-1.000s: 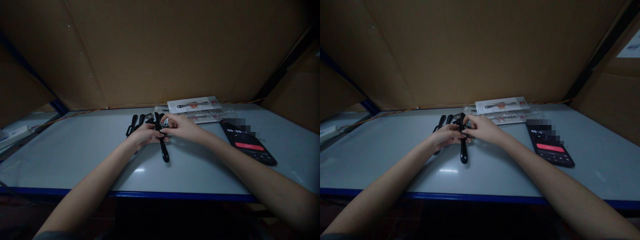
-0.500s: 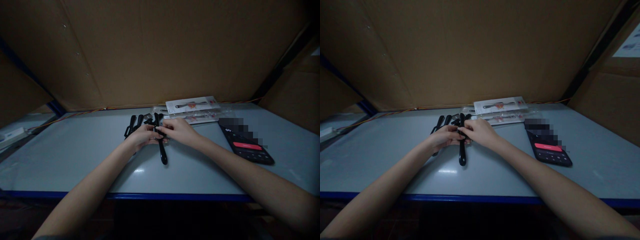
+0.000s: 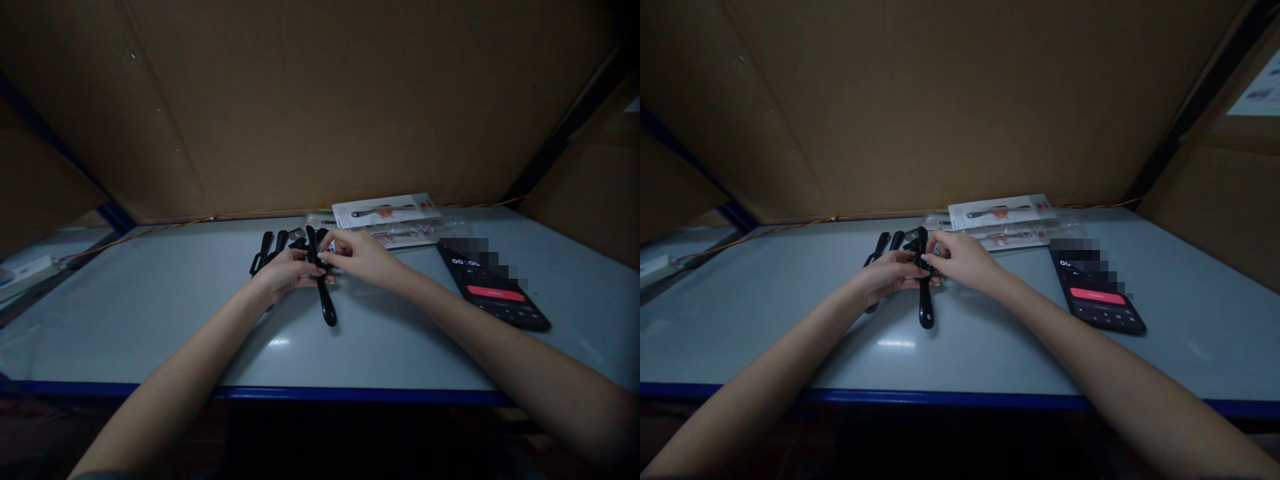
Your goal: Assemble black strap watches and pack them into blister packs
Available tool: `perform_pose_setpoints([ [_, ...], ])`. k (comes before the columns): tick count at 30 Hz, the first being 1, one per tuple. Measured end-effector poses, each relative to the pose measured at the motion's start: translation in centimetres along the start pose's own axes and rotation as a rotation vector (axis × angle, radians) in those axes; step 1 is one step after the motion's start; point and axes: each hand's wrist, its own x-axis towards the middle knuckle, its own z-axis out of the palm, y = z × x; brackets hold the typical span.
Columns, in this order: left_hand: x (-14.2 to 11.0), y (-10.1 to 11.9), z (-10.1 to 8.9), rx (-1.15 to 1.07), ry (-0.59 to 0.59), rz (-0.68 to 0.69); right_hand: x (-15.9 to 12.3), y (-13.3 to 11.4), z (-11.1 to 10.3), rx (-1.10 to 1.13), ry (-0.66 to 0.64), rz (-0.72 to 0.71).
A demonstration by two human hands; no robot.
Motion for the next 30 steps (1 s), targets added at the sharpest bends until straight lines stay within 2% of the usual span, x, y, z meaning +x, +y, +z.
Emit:
perform_pose_setpoints([
  [5, 0.13, 0.03, 0.05, 0.012, 0.007, -0.007, 0.08, 0.47, -0.32, -0.024, -0.081, -0.045],
  [9, 0.04, 0.1, 0.06, 0.013, 0.008, -0.01, 0.1, 0.57, -0.36, -0.077, -0.063, -0.015],
  [16, -0.14, 0.08, 0.24, 0.019, 0.013, -0.007, -0.05, 0.4, -0.02, -0.165, -0.072, -0.059],
  [24, 0.01, -0.13, 0.04, 0.026, -0.014, 0.003, -0.11, 0.42, 0.2, -0.296, 0.02, -0.045],
  [30, -0.12, 0.03, 0.3, 0.004, -0.003, -0.005, -0.18, 0.09, 0.05, -0.336, 0.0, -0.056],
])
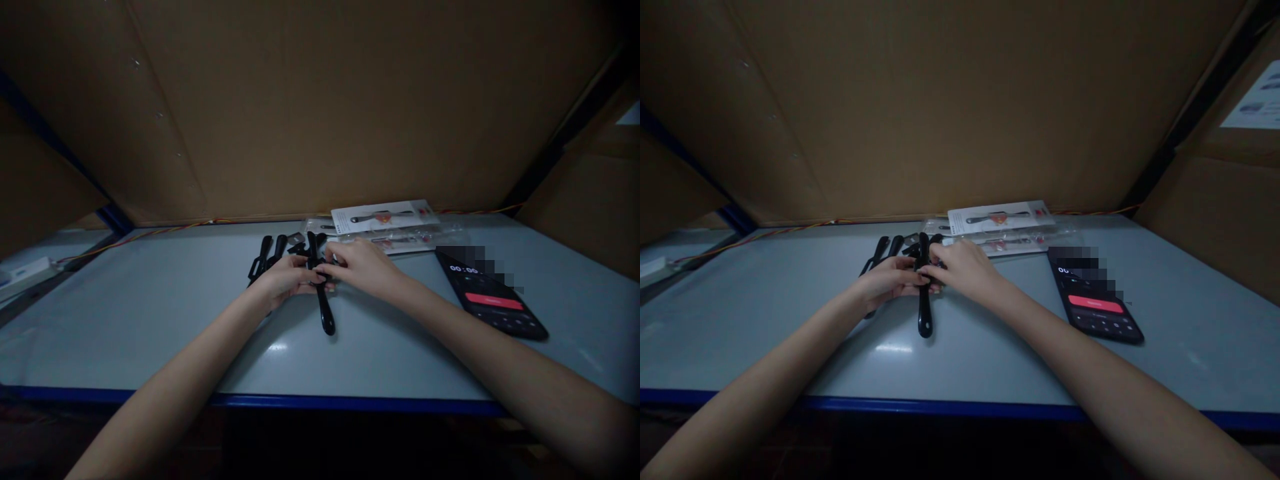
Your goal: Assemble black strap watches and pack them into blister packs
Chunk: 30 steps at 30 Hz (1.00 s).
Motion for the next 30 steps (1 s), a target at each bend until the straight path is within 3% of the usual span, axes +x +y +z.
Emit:
perform_pose_setpoints([
  [11, 0.19, -0.26, -0.21, -0.001, 0.018, 0.009, 0.18, -0.04, 0.43, 0.261, -0.087, 0.065],
  [23, -0.08, -0.03, 0.09, 0.012, 0.018, -0.008, -0.03, -0.17, 0.45, 0.102, -0.022, 0.059],
  [30, 0.05, -0.2, -0.12, -0.005, 0.027, 0.006, 0.14, -0.53, 0.68, 0.262, -0.078, 0.079],
])
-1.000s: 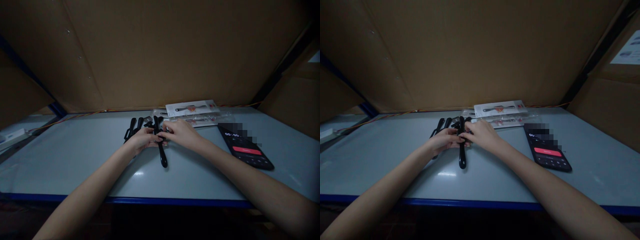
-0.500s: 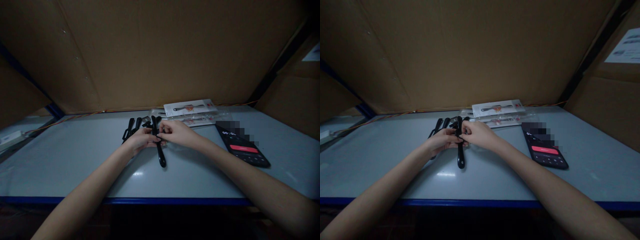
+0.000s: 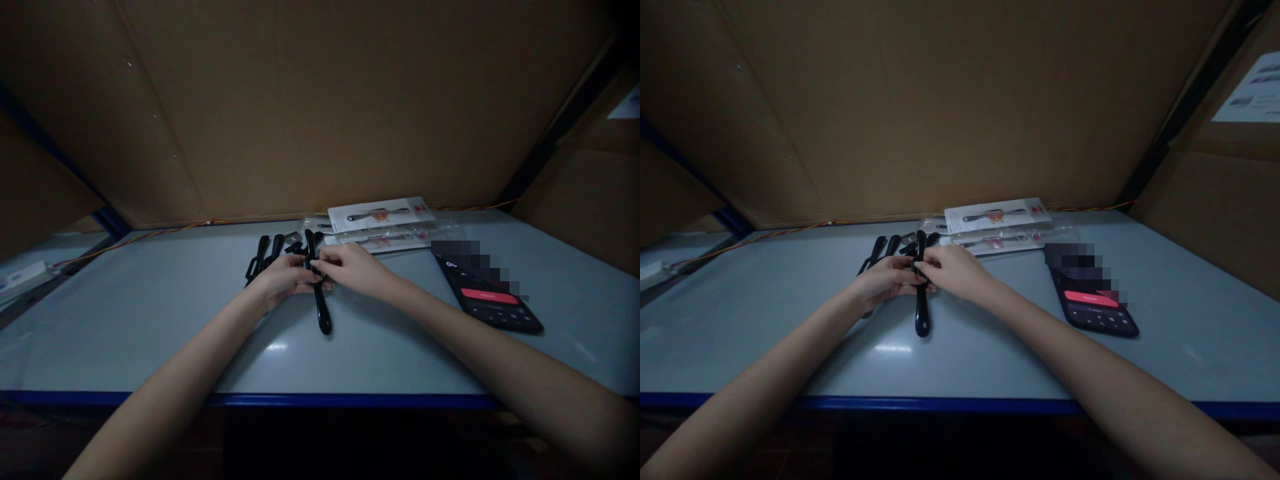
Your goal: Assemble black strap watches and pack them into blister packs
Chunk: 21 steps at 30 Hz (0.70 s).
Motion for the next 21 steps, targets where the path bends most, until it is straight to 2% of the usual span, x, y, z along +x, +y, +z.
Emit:
perform_pose_setpoints([
  [3, 0.1, -0.1, -0.1, 0.009, -0.016, 0.005, 0.1, 0.2, -0.7, 0.037, 0.006, -0.029],
  [8, 0.1, -0.1, -0.2, 0.02, -0.012, 0.009, 0.1, 0.7, -1.6, -0.025, -0.071, -0.084],
  [14, 0.0, -0.2, -0.1, 0.026, -0.037, 0.007, 0.0, 0.7, -0.5, -0.135, 0.024, -0.006],
  [21, 0.2, -0.3, -0.3, 0.01, -0.042, 0.007, 0.2, 0.7, 0.0, -0.031, 0.008, 0.019],
])
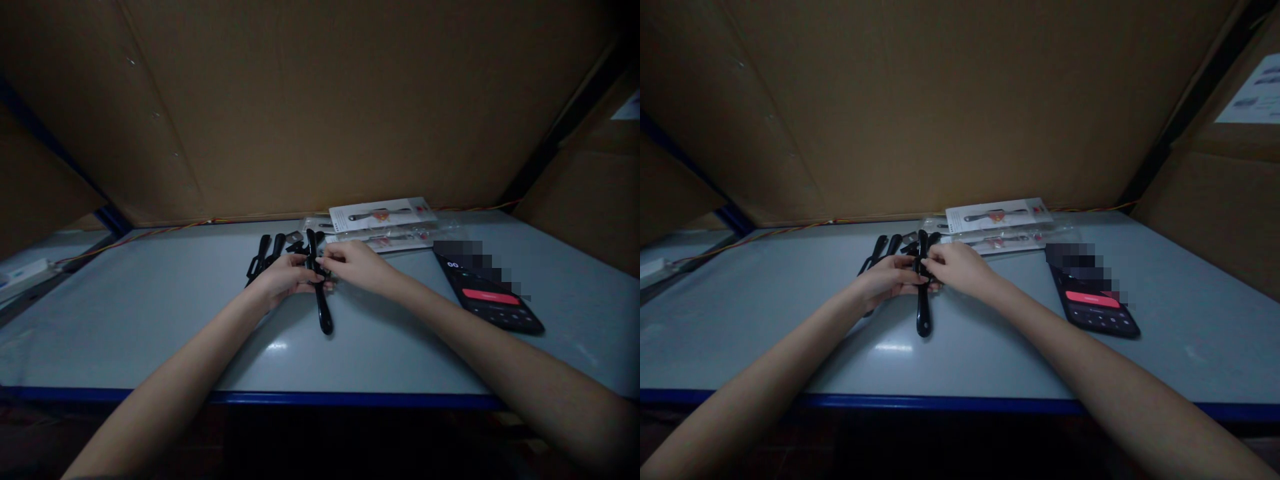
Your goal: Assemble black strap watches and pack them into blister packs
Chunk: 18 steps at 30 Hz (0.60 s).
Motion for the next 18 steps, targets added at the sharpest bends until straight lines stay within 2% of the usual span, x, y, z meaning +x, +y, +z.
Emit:
perform_pose_setpoints([
  [3, 0.1, 0.0, -0.1, -0.011, -0.005, 0.009, 0.1, 0.1, -0.6, 0.037, -0.026, -0.002],
  [9, -0.1, 0.3, 0.3, -0.014, 0.035, -0.005, -0.1, 0.4, -2.0, 0.057, -0.097, -0.103],
  [18, -0.3, 0.1, 0.4, 0.036, -0.008, 0.002, -0.2, 0.0, -0.6, -0.112, -0.009, -0.049],
])
